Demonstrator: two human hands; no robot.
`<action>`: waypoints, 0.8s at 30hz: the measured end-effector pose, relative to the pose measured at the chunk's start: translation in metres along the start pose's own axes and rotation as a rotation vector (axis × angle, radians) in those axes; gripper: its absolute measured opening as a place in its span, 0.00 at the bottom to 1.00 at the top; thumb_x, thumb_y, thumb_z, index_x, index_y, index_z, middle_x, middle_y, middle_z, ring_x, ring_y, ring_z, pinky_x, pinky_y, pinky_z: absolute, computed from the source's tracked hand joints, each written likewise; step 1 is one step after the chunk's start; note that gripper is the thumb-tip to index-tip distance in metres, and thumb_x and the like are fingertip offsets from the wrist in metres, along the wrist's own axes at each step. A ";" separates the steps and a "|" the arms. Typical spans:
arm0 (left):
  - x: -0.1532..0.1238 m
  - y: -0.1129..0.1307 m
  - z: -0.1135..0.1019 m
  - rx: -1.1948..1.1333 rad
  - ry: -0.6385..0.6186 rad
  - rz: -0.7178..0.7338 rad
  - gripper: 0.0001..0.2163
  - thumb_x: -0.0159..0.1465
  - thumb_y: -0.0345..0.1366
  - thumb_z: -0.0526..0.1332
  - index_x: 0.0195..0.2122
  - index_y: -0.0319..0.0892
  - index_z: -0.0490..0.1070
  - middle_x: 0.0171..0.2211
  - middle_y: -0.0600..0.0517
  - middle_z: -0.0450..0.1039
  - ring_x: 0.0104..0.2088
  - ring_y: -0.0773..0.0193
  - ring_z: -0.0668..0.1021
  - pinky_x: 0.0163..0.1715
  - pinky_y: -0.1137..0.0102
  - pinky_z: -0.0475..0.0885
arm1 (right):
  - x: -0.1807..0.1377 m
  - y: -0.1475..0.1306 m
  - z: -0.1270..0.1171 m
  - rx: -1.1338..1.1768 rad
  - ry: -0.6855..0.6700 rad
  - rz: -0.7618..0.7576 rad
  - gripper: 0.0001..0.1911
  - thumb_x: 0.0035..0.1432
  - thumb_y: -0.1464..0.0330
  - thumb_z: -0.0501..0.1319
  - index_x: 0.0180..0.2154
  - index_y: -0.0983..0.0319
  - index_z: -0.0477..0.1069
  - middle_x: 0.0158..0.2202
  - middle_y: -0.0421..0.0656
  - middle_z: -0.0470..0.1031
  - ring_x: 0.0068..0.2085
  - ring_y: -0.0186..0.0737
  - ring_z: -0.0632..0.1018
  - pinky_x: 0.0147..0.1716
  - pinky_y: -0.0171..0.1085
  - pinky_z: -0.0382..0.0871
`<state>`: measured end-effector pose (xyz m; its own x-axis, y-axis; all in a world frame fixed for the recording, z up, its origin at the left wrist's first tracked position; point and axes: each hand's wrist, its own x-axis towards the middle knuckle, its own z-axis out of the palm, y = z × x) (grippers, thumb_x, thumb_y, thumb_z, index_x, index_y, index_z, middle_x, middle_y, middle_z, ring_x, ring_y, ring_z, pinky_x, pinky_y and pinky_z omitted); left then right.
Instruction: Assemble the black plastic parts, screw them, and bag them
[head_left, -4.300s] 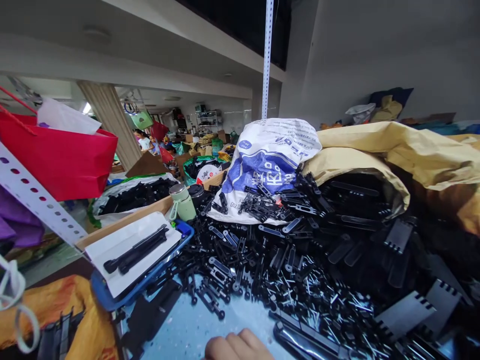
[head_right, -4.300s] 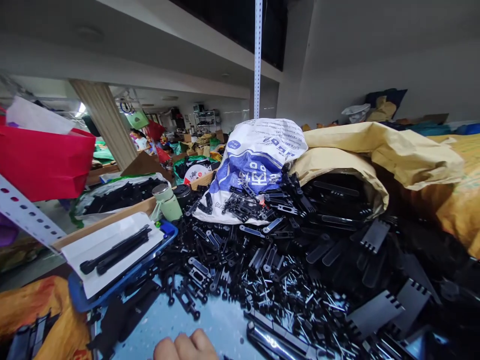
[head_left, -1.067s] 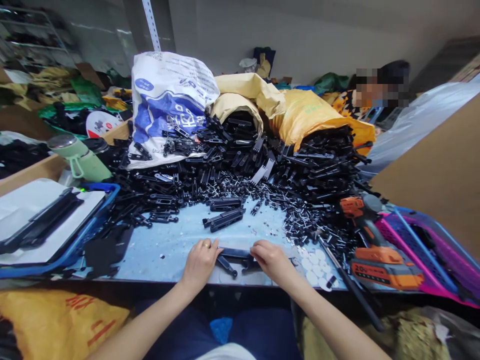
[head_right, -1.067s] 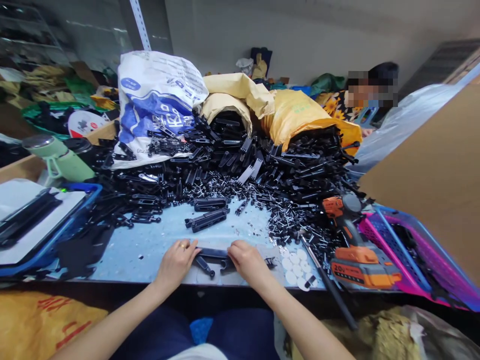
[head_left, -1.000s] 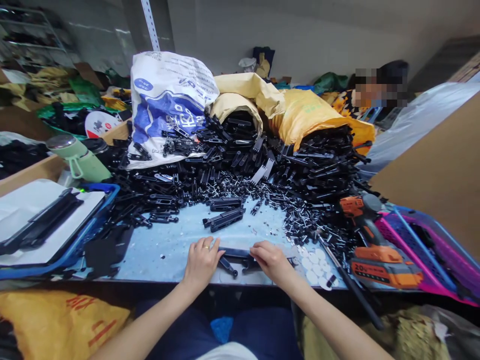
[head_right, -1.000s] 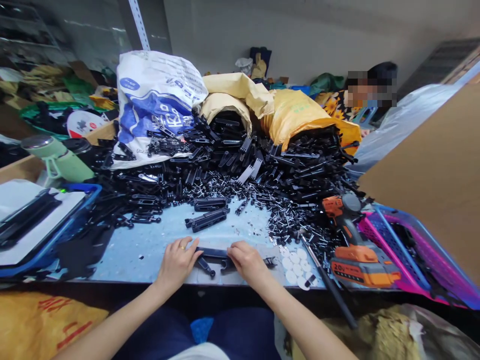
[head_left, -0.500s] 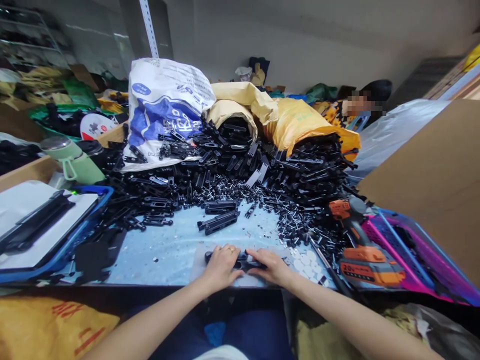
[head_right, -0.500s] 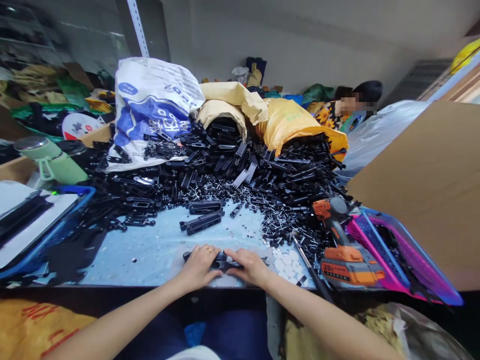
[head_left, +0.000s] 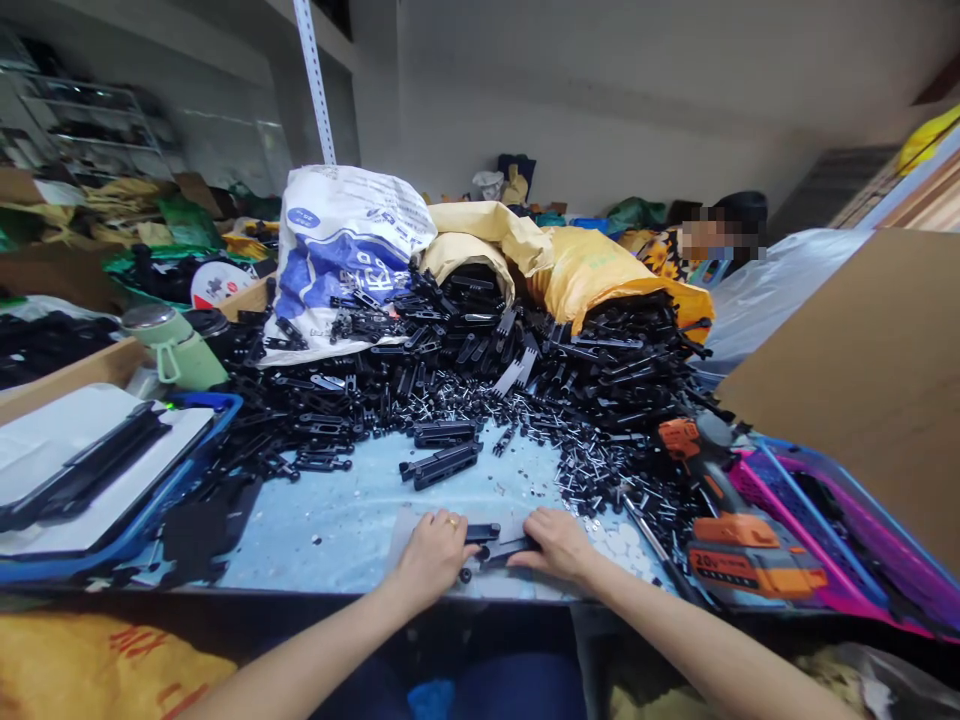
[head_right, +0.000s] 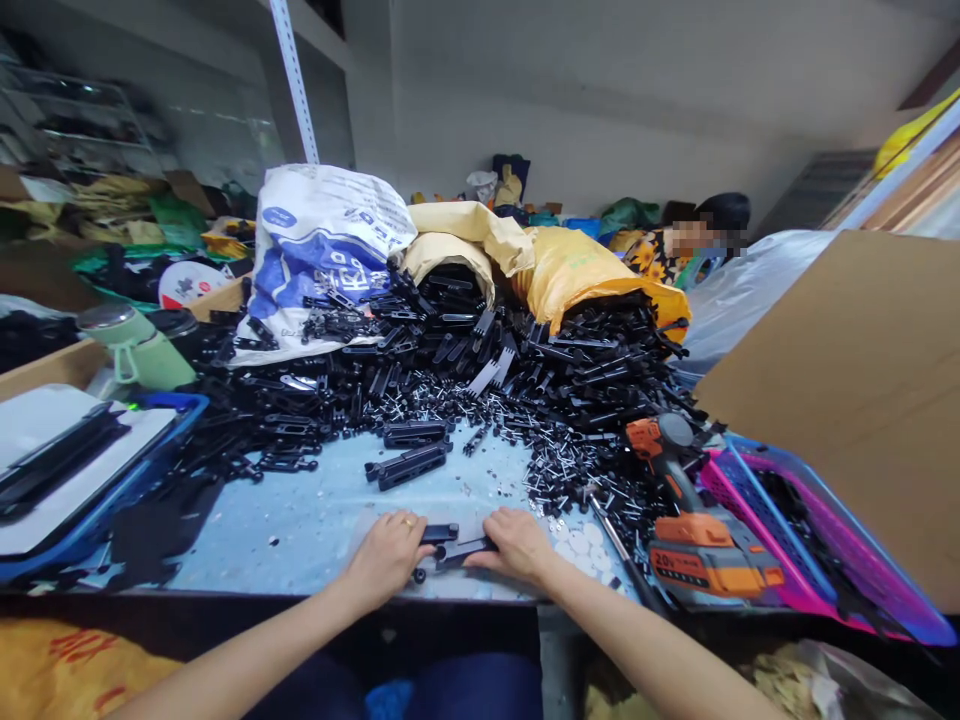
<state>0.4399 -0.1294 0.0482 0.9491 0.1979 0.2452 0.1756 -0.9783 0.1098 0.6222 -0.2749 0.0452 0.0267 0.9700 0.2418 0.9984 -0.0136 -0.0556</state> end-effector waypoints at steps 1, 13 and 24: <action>-0.001 -0.003 -0.006 -0.013 0.007 -0.010 0.12 0.63 0.38 0.50 0.34 0.36 0.69 0.30 0.44 0.71 0.34 0.56 0.72 0.31 0.64 0.65 | 0.000 -0.003 -0.007 0.012 0.024 0.015 0.33 0.53 0.44 0.44 0.25 0.65 0.69 0.22 0.46 0.69 0.25 0.38 0.70 0.24 0.34 0.59; -0.035 0.056 -0.069 -0.978 0.508 0.069 0.24 0.65 0.46 0.35 0.30 0.42 0.68 0.23 0.49 0.68 0.26 0.65 0.72 0.26 0.70 0.67 | 0.036 -0.112 -0.004 0.949 0.458 0.169 0.26 0.60 0.54 0.34 0.38 0.62 0.63 0.36 0.51 0.67 0.35 0.41 0.71 0.34 0.40 0.66; -0.022 -0.022 -0.006 -0.009 0.104 0.077 0.23 0.58 0.51 0.52 0.49 0.42 0.65 0.43 0.44 0.70 0.44 0.53 0.71 0.43 0.59 0.64 | 0.154 -0.013 0.024 0.037 0.002 -0.039 0.19 0.59 0.56 0.50 0.44 0.61 0.68 0.39 0.47 0.70 0.40 0.43 0.67 0.40 0.40 0.58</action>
<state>0.4134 -0.1116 0.0456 0.9274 0.1280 0.3516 0.1007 -0.9904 0.0951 0.6118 -0.1199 0.0601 -0.0125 0.9690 0.2468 0.9961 0.0337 -0.0819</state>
